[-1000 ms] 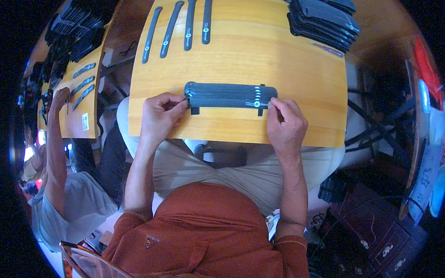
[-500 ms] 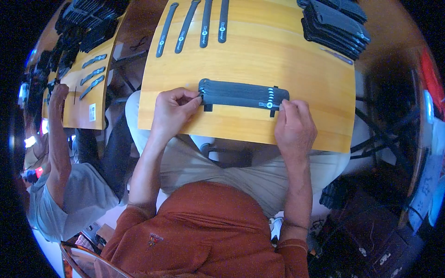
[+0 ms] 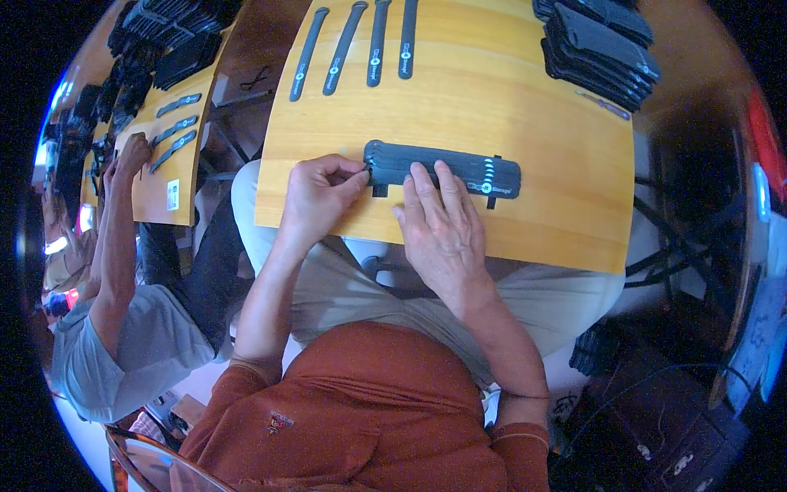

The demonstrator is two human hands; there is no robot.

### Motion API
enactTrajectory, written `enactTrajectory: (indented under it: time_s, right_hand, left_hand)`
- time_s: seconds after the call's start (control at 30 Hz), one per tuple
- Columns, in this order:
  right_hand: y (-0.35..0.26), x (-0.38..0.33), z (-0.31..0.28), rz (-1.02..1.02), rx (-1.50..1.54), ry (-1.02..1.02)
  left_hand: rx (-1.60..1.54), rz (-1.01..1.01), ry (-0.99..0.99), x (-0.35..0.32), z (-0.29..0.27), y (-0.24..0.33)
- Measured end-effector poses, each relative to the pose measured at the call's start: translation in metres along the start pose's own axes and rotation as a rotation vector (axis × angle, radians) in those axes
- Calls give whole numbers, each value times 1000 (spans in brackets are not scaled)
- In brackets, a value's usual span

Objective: Assembling and inspecting small black straps at a workbench in a manufacturing setting.

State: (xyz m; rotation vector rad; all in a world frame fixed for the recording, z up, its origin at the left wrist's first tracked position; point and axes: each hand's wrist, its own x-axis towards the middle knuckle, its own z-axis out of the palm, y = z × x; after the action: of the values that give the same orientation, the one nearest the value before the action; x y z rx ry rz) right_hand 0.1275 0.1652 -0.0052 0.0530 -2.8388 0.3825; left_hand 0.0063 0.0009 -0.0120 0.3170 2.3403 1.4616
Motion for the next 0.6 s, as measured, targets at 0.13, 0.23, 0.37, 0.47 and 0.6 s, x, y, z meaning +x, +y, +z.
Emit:
enactTrajectory:
  time_s: [0.13, 0.23, 0.37, 0.47, 0.6]
  right_hand:
    - [1, -4, 5, -11, -13, 32]
    - [1, -5, 7, -14, -11, 42]
    - [2, -8, 10, 5, -2, 54]
    - [0, -7, 6, 3, -26, 49]
    - [3, -10, 9, 17, 0, 49]
  left_hand:
    - [15, 9, 2, -2, -1, 3]
    - [92, 81, 22, -9, -2, 6]
    - [562, 471, 142, -21, 2, 6]
    - [724, 740, 83, -26, 1, 5]
    - [840, 734, -100, -28, -2, 0]
